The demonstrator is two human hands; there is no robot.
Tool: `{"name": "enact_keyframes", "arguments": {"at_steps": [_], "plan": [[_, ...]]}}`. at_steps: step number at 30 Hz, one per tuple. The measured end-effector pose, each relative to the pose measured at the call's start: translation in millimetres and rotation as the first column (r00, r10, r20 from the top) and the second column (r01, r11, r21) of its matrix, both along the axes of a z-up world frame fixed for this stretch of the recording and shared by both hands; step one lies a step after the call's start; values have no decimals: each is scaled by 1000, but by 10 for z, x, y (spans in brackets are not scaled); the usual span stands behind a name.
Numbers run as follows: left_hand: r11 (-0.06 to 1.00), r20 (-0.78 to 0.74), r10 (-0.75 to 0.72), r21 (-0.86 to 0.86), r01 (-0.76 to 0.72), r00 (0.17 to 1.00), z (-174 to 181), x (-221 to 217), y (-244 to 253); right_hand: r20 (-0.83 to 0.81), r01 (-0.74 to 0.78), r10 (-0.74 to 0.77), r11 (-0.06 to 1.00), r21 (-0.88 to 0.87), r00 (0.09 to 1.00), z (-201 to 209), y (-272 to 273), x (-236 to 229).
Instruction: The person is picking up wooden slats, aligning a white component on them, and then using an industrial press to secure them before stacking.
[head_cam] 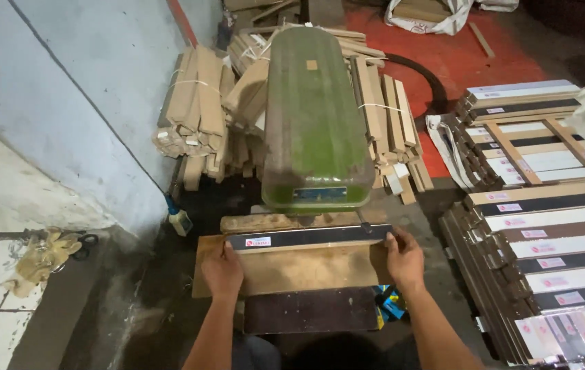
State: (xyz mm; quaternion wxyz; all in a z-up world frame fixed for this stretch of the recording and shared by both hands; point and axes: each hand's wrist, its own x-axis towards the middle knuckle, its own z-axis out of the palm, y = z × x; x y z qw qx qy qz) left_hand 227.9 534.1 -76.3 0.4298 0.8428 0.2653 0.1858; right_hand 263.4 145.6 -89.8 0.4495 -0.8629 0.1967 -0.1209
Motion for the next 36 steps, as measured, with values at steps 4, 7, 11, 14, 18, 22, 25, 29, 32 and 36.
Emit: {"name": "enact_keyframes", "arguments": {"at_steps": [4, 7, 11, 14, 18, 22, 25, 29, 32, 36], "plan": [[999, -17, 7, -35, -7, 1000, 23, 63, 22, 69, -28, 26, 999, 27, 997, -16, -46, 95], [997, -80, 42, -55, -47, 996, 17, 141, 64, -44, -55, 58, 997, 57, 997, 39, -69, 110], [1000, -85, 8, 5, -8, 996, -85, 177, 114, -56, -58, 65, 992, 108, 996, 113, -72, 74], [1000, -107, 15, -20, -18, 994, -59, 172, 102, -33, -70, 77, 981, 181, 997, 131, -78, 61], [997, -123, 39, -58, -46, 992, 31, 109, 14, -40, -75, 83, 983, 166, 996, 56, -98, 96], [998, -102, 11, -65, -18, 995, 64, 132, 31, -3, -56, 58, 979, 195, 998, 71, -91, 53], [999, -47, 4, -33, -5, 999, -13, 141, 55, -16, -75, 78, 990, 119, 997, 47, -93, 65], [1000, -63, 28, -4, -29, 998, -205, 191, 104, -26, -54, 59, 985, 161, 998, 55, -80, 60], [999, -77, 37, 32, -35, 996, -119, 161, 130, -44, -58, 67, 979, 197, 997, 1, -102, 76], [999, -68, 22, 26, -20, 997, -149, 210, 168, -64, -41, 57, 973, 227, 996, 28, -125, 76]]}}
